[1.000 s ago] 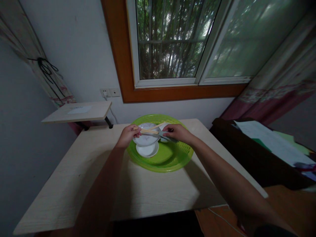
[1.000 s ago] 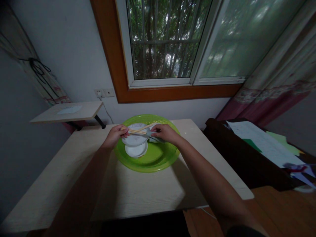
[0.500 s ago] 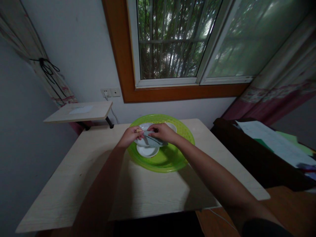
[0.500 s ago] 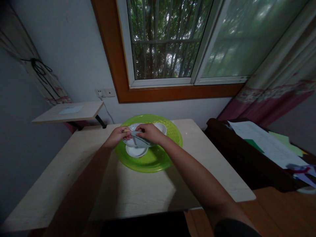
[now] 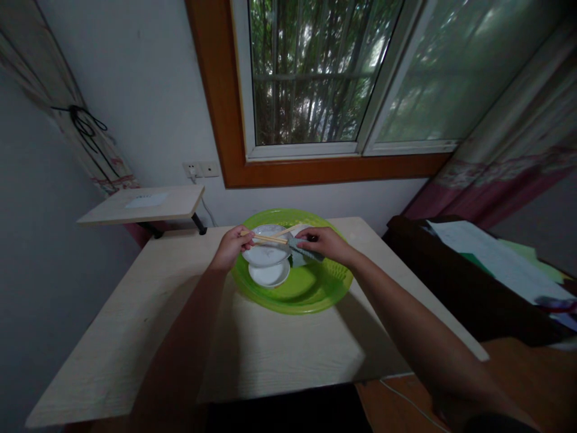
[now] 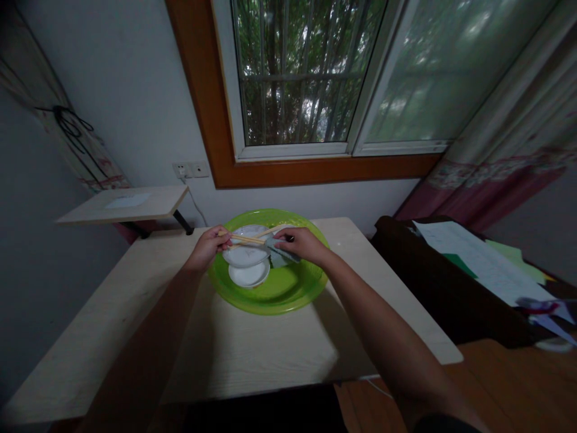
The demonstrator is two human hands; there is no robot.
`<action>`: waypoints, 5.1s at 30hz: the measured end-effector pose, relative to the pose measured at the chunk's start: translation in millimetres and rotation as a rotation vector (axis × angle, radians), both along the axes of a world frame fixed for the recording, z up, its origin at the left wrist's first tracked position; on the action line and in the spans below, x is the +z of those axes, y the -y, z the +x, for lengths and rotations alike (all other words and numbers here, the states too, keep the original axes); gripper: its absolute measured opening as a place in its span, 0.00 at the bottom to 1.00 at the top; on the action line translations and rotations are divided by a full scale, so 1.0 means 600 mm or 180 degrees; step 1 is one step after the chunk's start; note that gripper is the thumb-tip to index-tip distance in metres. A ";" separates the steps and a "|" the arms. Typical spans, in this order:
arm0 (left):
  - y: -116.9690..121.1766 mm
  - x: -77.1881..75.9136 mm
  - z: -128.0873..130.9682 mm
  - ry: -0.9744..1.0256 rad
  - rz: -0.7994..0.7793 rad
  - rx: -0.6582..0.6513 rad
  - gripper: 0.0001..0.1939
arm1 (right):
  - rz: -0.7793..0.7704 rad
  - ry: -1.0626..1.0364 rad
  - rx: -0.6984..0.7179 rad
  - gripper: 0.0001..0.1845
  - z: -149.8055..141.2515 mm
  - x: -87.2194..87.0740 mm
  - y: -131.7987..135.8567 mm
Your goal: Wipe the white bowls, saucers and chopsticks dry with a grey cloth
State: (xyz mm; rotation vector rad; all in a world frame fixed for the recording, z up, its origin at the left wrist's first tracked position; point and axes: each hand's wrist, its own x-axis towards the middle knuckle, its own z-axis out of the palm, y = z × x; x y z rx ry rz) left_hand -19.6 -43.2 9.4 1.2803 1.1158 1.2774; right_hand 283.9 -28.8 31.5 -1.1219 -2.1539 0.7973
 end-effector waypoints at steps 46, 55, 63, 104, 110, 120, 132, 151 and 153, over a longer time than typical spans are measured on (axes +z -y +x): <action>-0.005 0.004 -0.001 0.0074 -0.0008 -0.0076 0.15 | 0.0253 0.0564 0.0033 0.14 0.048 0.001 0.007; -0.006 -0.001 -0.001 -0.0023 -0.0024 -0.0186 0.15 | 0.0111 0.0166 -0.0555 0.16 0.095 0.019 -0.003; -0.002 0.006 0.001 -0.0481 -0.0012 -0.0624 0.12 | 0.0495 -0.0431 -0.1005 0.17 0.029 0.021 -0.024; -0.002 0.005 -0.001 -0.0058 -0.0019 -0.0485 0.17 | 0.0287 -0.0015 0.0124 0.08 -0.077 0.000 0.031; 0.000 0.007 0.001 0.0320 0.0011 -0.0092 0.16 | -0.0114 -0.0054 0.0085 0.11 -0.019 -0.014 0.026; -0.006 -0.001 -0.004 0.0218 -0.0005 -0.0436 0.16 | -0.0128 0.0111 -0.0006 0.07 -0.006 -0.008 0.026; 0.002 0.010 -0.001 0.0350 -0.0008 -0.0373 0.15 | 0.0049 0.0135 -0.0059 0.07 -0.016 -0.002 0.028; 0.001 0.001 -0.004 0.0135 0.0099 -0.0472 0.15 | 0.0425 -0.0363 -0.1139 0.14 0.060 0.020 -0.015; 0.002 0.001 -0.004 -0.0063 0.0121 -0.0619 0.14 | 0.0472 -0.0623 -0.1178 0.16 0.041 0.029 -0.016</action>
